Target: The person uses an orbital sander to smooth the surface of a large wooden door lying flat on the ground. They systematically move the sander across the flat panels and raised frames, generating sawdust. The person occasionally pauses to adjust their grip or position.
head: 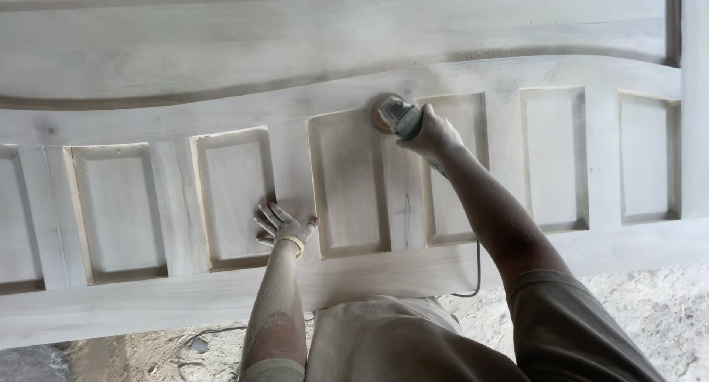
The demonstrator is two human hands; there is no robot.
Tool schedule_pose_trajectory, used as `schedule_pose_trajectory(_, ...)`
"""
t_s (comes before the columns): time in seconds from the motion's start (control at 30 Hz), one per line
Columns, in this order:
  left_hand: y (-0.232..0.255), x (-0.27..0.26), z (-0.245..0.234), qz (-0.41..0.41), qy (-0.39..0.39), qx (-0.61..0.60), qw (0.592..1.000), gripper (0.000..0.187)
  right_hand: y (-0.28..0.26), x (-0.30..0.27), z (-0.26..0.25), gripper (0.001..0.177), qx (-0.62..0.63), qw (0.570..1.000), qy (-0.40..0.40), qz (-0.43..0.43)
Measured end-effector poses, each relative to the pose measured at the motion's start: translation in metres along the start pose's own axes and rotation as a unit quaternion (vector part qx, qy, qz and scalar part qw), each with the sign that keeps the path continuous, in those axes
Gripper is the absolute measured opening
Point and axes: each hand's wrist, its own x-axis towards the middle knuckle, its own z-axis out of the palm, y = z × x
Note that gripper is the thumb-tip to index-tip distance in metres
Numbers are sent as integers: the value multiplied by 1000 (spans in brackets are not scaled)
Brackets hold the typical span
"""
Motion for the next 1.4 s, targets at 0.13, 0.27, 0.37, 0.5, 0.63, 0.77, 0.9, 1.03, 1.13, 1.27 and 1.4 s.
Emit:
schedule_pose_trajectory(0.13, -1, 0, 0, -3, -4, 16, 1000, 143, 2, 14, -11, 82, 51, 996, 67, 39)
schedule_pose_trajectory(0.27, -2, 1, 6, -2, 24, 18, 1000, 142, 18, -6, -5, 80, 69, 995, 43, 57)
schedule_pose_trajectory(0.37, -3, 2, 7, 12, 24, -11, 1000, 142, 32, -39, 11, 75, 43, 998, 10, 47)
schedule_pose_trajectory(0.5, -4, 3, 8, 9, 30, 3, 999, 143, 55, -102, 53, 68, 16, 998, -39, 43)
schedule_pose_trajectory(0.63, -2, 12, 9, 28, 47, -7, 998, 144, 74, -158, 90, 65, -19, 999, -44, 16)
schedule_pose_trajectory(0.77, -21, 13, 24, 59, 72, -35, 995, 142, 103, -212, 122, 66, -19, 997, -69, 37)
schedule_pose_trajectory(0.9, -12, 24, 27, 36, 21, -17, 999, 145, 128, -227, 129, 70, -66, 994, -85, 1)
schedule_pose_trajectory(1.03, -9, 21, 20, 37, 20, -3, 999, 143, 124, -199, 124, 64, -85, 994, -66, -26)
schedule_pose_trajectory(1.13, -5, 4, 11, 24, 24, 14, 999, 140, 106, -163, 100, 73, -92, 994, -56, -9)
schedule_pose_trajectory(1.27, -1, -12, -4, 31, 16, 26, 999, 140, 74, -108, 62, 79, -75, 996, -36, 19)
schedule_pose_trajectory(1.4, -2, -14, -6, 37, 17, 4, 999, 139, 51, -54, 34, 80, -42, 999, -11, 27)
